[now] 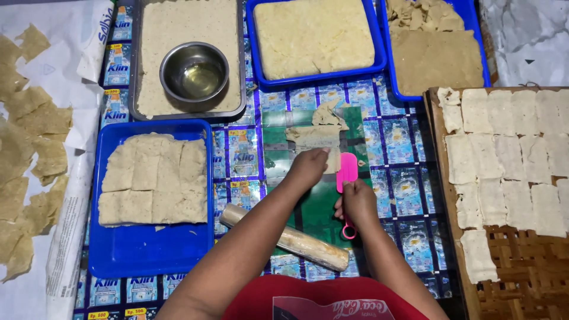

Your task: Flattening and shaping thin dough squares using a rolling pin and a scraper on a low table.

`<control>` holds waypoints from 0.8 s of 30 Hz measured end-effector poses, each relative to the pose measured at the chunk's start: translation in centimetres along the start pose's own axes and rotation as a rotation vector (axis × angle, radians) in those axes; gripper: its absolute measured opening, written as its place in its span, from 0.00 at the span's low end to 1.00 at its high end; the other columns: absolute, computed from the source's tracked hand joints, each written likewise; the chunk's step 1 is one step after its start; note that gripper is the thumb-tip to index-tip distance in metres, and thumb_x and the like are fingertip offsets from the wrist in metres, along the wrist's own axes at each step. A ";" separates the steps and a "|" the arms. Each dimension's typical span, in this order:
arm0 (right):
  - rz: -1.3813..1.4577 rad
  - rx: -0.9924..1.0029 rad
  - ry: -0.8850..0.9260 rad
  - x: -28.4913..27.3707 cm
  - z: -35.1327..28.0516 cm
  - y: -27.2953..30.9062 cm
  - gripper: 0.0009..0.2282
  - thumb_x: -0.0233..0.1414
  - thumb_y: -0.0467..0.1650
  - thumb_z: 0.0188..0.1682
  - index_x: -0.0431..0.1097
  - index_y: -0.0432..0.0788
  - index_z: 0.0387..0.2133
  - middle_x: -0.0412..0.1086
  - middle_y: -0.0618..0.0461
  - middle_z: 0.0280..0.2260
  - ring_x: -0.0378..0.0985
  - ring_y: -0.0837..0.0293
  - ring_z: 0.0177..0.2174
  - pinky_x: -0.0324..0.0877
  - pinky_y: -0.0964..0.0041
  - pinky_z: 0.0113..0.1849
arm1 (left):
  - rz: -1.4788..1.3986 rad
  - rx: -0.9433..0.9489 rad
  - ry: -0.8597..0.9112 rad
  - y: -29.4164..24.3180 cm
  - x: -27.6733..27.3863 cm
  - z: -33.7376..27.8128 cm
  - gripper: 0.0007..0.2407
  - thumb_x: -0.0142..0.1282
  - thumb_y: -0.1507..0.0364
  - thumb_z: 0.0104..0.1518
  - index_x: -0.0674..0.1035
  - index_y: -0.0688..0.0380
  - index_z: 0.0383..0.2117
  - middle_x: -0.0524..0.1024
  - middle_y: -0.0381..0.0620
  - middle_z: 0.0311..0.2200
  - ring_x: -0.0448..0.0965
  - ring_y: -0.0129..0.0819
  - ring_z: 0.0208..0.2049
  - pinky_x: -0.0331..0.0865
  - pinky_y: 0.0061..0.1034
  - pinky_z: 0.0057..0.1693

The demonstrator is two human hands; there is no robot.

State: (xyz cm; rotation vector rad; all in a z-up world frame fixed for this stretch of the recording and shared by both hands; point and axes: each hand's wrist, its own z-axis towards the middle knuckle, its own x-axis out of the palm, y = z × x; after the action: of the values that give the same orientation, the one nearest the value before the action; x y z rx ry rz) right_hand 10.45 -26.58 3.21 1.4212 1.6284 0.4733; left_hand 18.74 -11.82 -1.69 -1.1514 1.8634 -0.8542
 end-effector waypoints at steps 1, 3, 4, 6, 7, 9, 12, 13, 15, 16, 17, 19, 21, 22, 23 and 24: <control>0.000 0.001 0.003 0.2 0.3 0.5 0.12 0.42 0.28 0.58 0.65 0.28 0.31 0.71 0.33 0.15 0.76 0.46 0.10 0.73 0.56 0.12 | 0.000 -0.002 -0.002 0.0 -0.3 0.1 0.17 0.47 0.52 0.62 0.85 0.40 0.43 0.85 0.39 0.30 0.85 0.34 0.43 0.79 0.34 0.51; -0.050 -0.028 0.013 0.6 0.7 1.2 0.11 0.42 0.28 0.57 0.66 0.30 0.30 0.72 0.35 0.14 0.75 0.47 0.10 0.73 0.57 0.11 | -0.273 -0.074 -0.090 0.3 -0.6 0.0 0.17 0.49 0.60 0.63 0.84 0.60 0.42 0.84 0.52 0.33 0.87 0.38 0.35 0.84 0.27 0.38; -0.052 -0.025 0.015 0.6 0.6 1.4 0.11 0.42 0.28 0.57 0.66 0.30 0.30 0.72 0.35 0.14 0.75 0.47 0.10 0.73 0.57 0.11 | -0.274 -0.079 -0.090 0.1 -0.6 -0.1 0.17 0.49 0.60 0.63 0.84 0.60 0.42 0.84 0.52 0.33 0.87 0.38 0.35 0.84 0.27 0.38; -0.066 -0.041 0.025 0.6 0.7 2.2 0.11 0.44 0.28 0.56 0.67 0.30 0.28 0.71 0.36 0.13 0.75 0.48 0.09 0.72 0.57 0.10 | -0.364 -0.090 -0.080 -0.3 -0.8 -0.2 0.17 0.48 0.63 0.64 0.83 0.65 0.45 0.83 0.60 0.36 0.87 0.43 0.34 0.84 0.29 0.37; -0.065 -0.048 0.025 0.7 0.9 1.9 0.11 0.44 0.28 0.56 0.67 0.30 0.28 0.71 0.36 0.13 0.75 0.48 0.09 0.72 0.57 0.10 | -0.364 -0.084 -0.084 -0.1 -0.9 0.4 0.17 0.48 0.63 0.64 0.83 0.65 0.45 0.83 0.60 0.36 0.87 0.43 0.34 0.84 0.29 0.37; -0.072 -0.019 0.048 0.7 1.0 0.8 0.11 0.43 0.29 0.56 0.67 0.30 0.29 0.71 0.35 0.13 0.75 0.48 0.09 0.72 0.58 0.10 | -0.341 -0.117 -0.061 0.6 -0.8 1.1 0.17 0.48 0.63 0.62 0.83 0.65 0.42 0.83 0.60 0.34 0.87 0.43 0.32 0.85 0.31 0.35; -0.160 -0.070 0.033 0.6 0.4 1.9 0.10 0.45 0.31 0.55 0.66 0.35 0.28 0.73 0.39 0.14 0.77 0.49 0.11 0.73 0.57 0.13 | -0.450 -0.190 -0.071 -0.3 -1.3 1.2 0.18 0.47 0.64 0.64 0.81 0.69 0.46 0.83 0.64 0.36 0.87 0.46 0.33 0.84 0.35 0.39; -0.158 -0.077 0.033 1.1 -0.1 2.2 0.10 0.45 0.31 0.55 0.66 0.35 0.28 0.73 0.39 0.14 0.77 0.49 0.11 0.73 0.57 0.13 | -0.449 -0.183 -0.074 -1.1 -1.9 0.7 0.18 0.47 0.64 0.64 0.81 0.69 0.46 0.83 0.64 0.36 0.87 0.46 0.33 0.84 0.35 0.39; -0.651 -0.246 -0.083 2.0 -1.5 2.4 0.11 0.43 0.33 0.55 0.65 0.35 0.41 0.76 0.26 0.28 0.81 0.27 0.33 0.75 0.32 0.35 | -0.571 -0.293 0.062 -2.3 -2.7 -0.7 0.23 0.38 0.62 0.68 0.73 0.74 0.56 0.79 0.68 0.46 0.84 0.50 0.46 0.80 0.38 0.50; -0.650 -0.240 -0.079 3.0 -1.6 1.8 0.11 0.43 0.33 0.55 0.65 0.35 0.41 0.76 0.26 0.28 0.81 0.27 0.33 0.75 0.32 0.35 | -0.569 -0.299 0.063 -1.8 -2.6 -0.3 0.23 0.38 0.62 0.68 0.73 0.74 0.56 0.79 0.68 0.46 0.84 0.50 0.46 0.80 0.38 0.50; -0.821 -0.311 -0.093 3.9 -1.7 1.2 0.12 0.45 0.33 0.53 0.64 0.36 0.44 0.76 0.30 0.28 0.82 0.31 0.32 0.77 0.35 0.35 | -0.606 -0.328 0.054 -1.5 -2.5 0.2 0.23 0.38 0.61 0.68 0.74 0.73 0.54 0.79 0.66 0.45 0.83 0.51 0.46 0.80 0.41 0.49; -0.991 -0.379 -0.110 4.8 -1.7 0.2 0.14 0.47 0.32 0.52 0.62 0.36 0.47 0.76 0.34 0.28 0.83 0.34 0.31 0.80 0.37 0.36 | -0.639 -0.355 0.049 -0.9 -2.0 1.1 0.22 0.39 0.61 0.68 0.75 0.71 0.53 0.79 0.64 0.43 0.83 0.52 0.46 0.79 0.44 0.49; -1.070 -0.513 -0.171 5.2 -1.5 -0.3 0.13 0.43 0.31 0.53 0.62 0.37 0.48 0.75 0.42 0.26 0.83 0.38 0.28 0.79 0.41 0.33 | -0.630 -0.362 0.024 -0.1 -1.9 2.1 0.22 0.40 0.59 0.68 0.76 0.70 0.50 0.79 0.60 0.39 0.85 0.49 0.40 0.81 0.44 0.46; -1.068 -0.516 -0.172 5.2 -1.1 -0.9 0.13 0.43 0.31 0.53 0.62 0.37 0.48 0.75 0.42 0.26 0.83 0.38 0.28 0.79 0.41 0.33 | -0.630 -0.359 0.021 0.0 -1.9 2.2 0.22 0.40 0.59 0.68 0.76 0.70 0.50 0.79 0.60 0.39 0.85 0.49 0.40 0.81 0.44 0.46; -1.074 -0.536 -0.193 5.0 -0.8 -1.6 0.15 0.44 0.32 0.51 0.61 0.37 0.50 0.74 0.43 0.26 0.83 0.37 0.26 0.79 0.40 0.31 | -0.626 -0.357 0.002 0.2 -1.6 2.3 0.22 0.41 0.59 0.67 0.77 0.70 0.49 0.79 0.61 0.38 0.85 0.50 0.38 0.81 0.44 0.44; -1.081 -0.555 -0.214 4.8 -0.5 -2.4 0.17 0.45 0.32 0.49 0.60 0.38 0.52 0.74 0.43 0.25 0.82 0.37 0.24 0.78 0.40 0.28 | -0.623 -0.356 -0.017 0.4 -1.4 2.3 0.23 0.42 0.58 0.67 0.78 0.70 0.49 0.79 0.62 0.37 0.85 0.51 0.37 0.82 0.44 0.42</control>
State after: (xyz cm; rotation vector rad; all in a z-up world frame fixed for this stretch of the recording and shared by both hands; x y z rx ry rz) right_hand 8.96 -22.67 -0.12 0.0847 1.6470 0.0957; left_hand 20.96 -10.73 -2.77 -2.0167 1.6963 -0.8456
